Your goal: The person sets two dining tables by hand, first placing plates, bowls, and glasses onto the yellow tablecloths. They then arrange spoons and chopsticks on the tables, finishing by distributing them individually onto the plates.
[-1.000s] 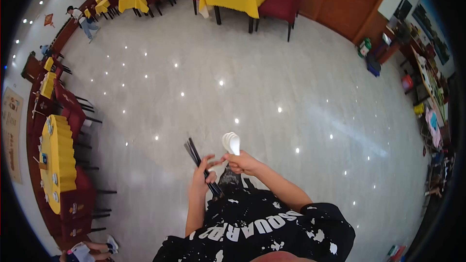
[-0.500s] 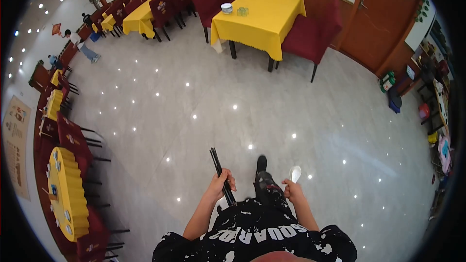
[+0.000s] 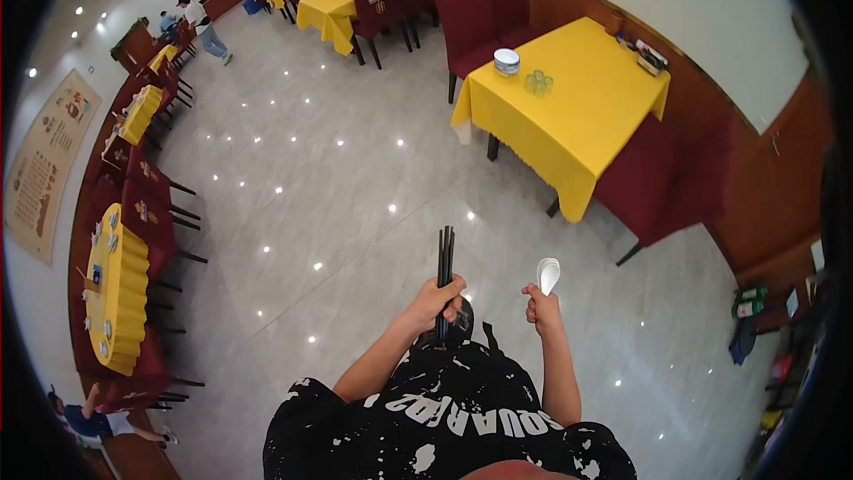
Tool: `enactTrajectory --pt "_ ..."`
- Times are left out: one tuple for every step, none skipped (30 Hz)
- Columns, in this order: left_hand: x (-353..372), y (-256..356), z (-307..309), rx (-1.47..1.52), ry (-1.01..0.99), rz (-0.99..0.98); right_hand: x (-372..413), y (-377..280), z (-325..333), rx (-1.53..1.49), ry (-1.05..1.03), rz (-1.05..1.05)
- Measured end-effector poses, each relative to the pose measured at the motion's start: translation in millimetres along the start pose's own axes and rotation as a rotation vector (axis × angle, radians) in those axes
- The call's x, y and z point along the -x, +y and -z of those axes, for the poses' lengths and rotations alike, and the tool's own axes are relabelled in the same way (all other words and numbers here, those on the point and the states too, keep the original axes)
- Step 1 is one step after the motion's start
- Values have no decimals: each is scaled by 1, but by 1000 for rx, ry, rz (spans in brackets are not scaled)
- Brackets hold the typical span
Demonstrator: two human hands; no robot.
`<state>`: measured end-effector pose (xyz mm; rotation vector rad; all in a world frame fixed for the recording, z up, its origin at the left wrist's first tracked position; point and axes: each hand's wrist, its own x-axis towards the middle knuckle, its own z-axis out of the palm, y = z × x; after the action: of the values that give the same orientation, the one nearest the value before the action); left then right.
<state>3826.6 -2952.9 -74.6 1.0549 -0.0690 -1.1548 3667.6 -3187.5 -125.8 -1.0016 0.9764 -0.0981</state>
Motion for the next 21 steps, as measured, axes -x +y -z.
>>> enactTrajectory --pt "-29 17 -8 -14 -19 -6 -27 -23 -3 25 -15 10" --pt "-52 37 -19 -30 -40 -10 -50 -38 -5 25 -20 13" --pt "-84 56 -27 -46 -61 -15 -78 -56 -7 25 -26 17" --pt "-121 69 -29 -70 -84 -51 -108 -76 -8 26 -32 24" --pt "-157 85 -30 -70 -113 -35 -138 -94 -10 27 -30 3" --pt "-191 103 -31 -72 -143 -2 -163 -106 -9 20 -19 -28" --pt "-226 125 -37 -84 -185 40 -187 -119 -8 -2 2 -55" --pt "-260 150 -51 -112 -151 63 -208 -138 -11 -14 4 -48" --pt "-302 167 -59 -189 -110 47 -229 -152 -10 -32 27 -53" --pt "-347 178 -68 -263 -73 39 -244 -167 -7 -50 56 -69" --pt "-393 193 -81 -322 -78 11 -260 -192 -9 -92 59 -94" --pt "-439 199 -98 -417 -88 -4 -283 -198 3 -126 62 -81" --pt "-489 206 -113 -473 -93 10 -299 -220 2 -52 123 -60" --pt "-539 208 -124 -529 -88 14 -315 -240 5 -92 160 -80" --pt "-591 203 -131 -616 -95 29 -333 -258 8 -129 191 -90" --pt "-631 187 -133 -704 -105 34 -335 -264 9 -156 246 -74" --pt "-667 176 -131 -786 -107 36 -341 -271 8 -174 295 -64" --pt "-711 172 -134 -888 -84 62 -359 -284 12 -188 342 -54" --pt "-752 167 -139 -987 -57 85 -380 -296 17 -223 359 -53" --pt "-799 162 -148 -1081 -25 110 -406 -312 28 -251 372 -58" --pt "-836 156 -149 -1237 20 -2 -427 -321 35 -281 383 -64"
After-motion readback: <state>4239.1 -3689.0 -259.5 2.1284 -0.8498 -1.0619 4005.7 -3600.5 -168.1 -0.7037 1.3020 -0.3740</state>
